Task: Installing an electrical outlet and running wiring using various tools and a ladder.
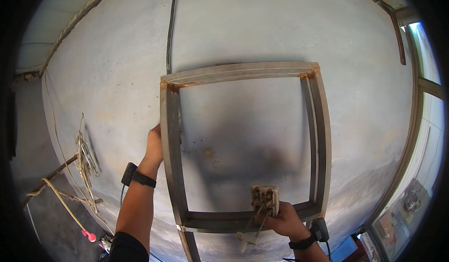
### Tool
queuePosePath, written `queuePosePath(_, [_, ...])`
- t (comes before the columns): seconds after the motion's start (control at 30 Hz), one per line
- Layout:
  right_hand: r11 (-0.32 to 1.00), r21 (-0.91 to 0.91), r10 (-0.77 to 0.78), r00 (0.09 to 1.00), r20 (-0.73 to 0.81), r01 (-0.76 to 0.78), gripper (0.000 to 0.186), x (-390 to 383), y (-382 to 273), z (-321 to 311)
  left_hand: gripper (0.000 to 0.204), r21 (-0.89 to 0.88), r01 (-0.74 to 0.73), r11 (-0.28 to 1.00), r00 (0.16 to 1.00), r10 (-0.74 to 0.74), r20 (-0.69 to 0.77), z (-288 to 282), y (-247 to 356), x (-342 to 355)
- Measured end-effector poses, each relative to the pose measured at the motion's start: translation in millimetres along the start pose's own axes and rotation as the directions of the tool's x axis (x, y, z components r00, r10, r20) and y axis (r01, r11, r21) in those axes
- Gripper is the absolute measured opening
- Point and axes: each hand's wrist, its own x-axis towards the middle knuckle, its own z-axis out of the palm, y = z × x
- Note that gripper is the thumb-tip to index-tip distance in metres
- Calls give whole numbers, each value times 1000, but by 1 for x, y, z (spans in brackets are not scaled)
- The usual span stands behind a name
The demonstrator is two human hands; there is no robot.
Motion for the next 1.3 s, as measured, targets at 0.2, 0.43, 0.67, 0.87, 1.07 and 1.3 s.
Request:
queuePosePath(0.2, [999,45,21,997,-74,-17,26,-2,-2,3,19,39,25,999,994,-21,-104,-5,15,-10])
queuePosePath(0.43, [999,39,35,997,-74,-32,26,-2,-2,3,17,-128,86,988,995,-90,-31,-3,7,-8])
queuePosePath(0.67, [999,51,-17,998,-63,21,25,0,-2,4,17,-140,161,977,987,-160,19,-3,8,-14])
queuePosePath(0.87, [1000,17,-5,999,-52,5,25,1,-3,3,17,-83,81,993,996,-83,-25,-3,1,-19])
queuePosePath(1.07, [999,39,9,998,-66,-7,25,-3,1,1,14,-219,198,955,979,-203,0,-13,19,-27])
queuePosePath(1.3, [999,18,39,999,3,-39,31,0,5,-3,9,-446,294,846,952,-299,61,-54,60,-58])
